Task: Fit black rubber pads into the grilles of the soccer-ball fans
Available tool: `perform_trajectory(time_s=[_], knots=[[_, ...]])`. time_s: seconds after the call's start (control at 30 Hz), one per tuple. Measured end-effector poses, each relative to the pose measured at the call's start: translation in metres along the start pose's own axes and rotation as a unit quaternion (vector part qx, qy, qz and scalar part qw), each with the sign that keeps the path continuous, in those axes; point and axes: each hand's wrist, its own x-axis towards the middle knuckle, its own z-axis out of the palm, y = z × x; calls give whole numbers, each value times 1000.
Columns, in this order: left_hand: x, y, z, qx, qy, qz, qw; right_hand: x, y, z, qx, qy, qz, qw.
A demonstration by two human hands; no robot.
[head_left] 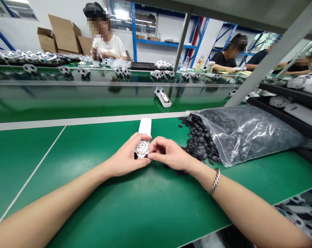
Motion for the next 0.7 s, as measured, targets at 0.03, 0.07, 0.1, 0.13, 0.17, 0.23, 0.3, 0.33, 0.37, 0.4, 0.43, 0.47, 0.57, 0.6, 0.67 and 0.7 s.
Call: perform_trajectory(time_s=[0.03, 0.07, 0.1, 0.13, 0.17, 0.23, 0.3, 0.33, 0.37, 0.4, 0.43, 0.47, 0.57, 0.6, 0.67, 0.7], knots=[[0, 0, 0, 0, 0, -2, 1000, 0, 1, 0, 6, -1, 3, 1000], [0, 1, -1, 0, -1, -5, 1000, 0, 1, 1, 11, -4, 6, 1000], [-1, 1, -1, 1, -1, -8, 1000, 0, 2, 1, 16, -6, 9, 1000], [-1, 1, -1, 2, -1, -8, 1000, 0, 3, 1, 21, -9, 10, 1000], [-1, 1, -2, 2, -2, -8, 1000, 0, 4, 2, 27, -11, 12, 999], [-1, 0, -2, 3, -3, -3, 1000, 0, 5, 2, 35, -10, 16, 999], [-1, -1, -1, 5, -4, 1, 1000, 0, 6, 1, 33, -4, 24, 999], [-1, -2, -1, 5, -5, 1, 1000, 0, 6, 1, 29, 0, 28, 999], [-1, -4, -1, 5, -7, 0, 1000, 0, 6, 1, 25, 4, 30, 999], [-1, -5, -2, 2, -9, 1, 1000, 0, 5, 1, 22, 7, 32, 999], [-1, -6, -2, -1, -12, 1, 1000, 0, 5, 1, 19, 10, 35, 999], [-2, -7, -2, -5, -14, 1, 1000, 0, 5, 1, 16, 12, 37, 999], [-2, -9, -3, -13, -14, 2, 1000, 0, 7, 0, -11, 28, 49, 998], [-1, -9, -4, -14, -14, 2, 1000, 0, 7, 0, -22, 34, 50, 998], [-1, -8, -4, -11, -16, 1, 1000, 0, 8, -1, -25, 39, 45, 998], [0, -7, -4, -9, -16, 1, 1000, 0, 9, -1, -12, 35, 43, 998]])
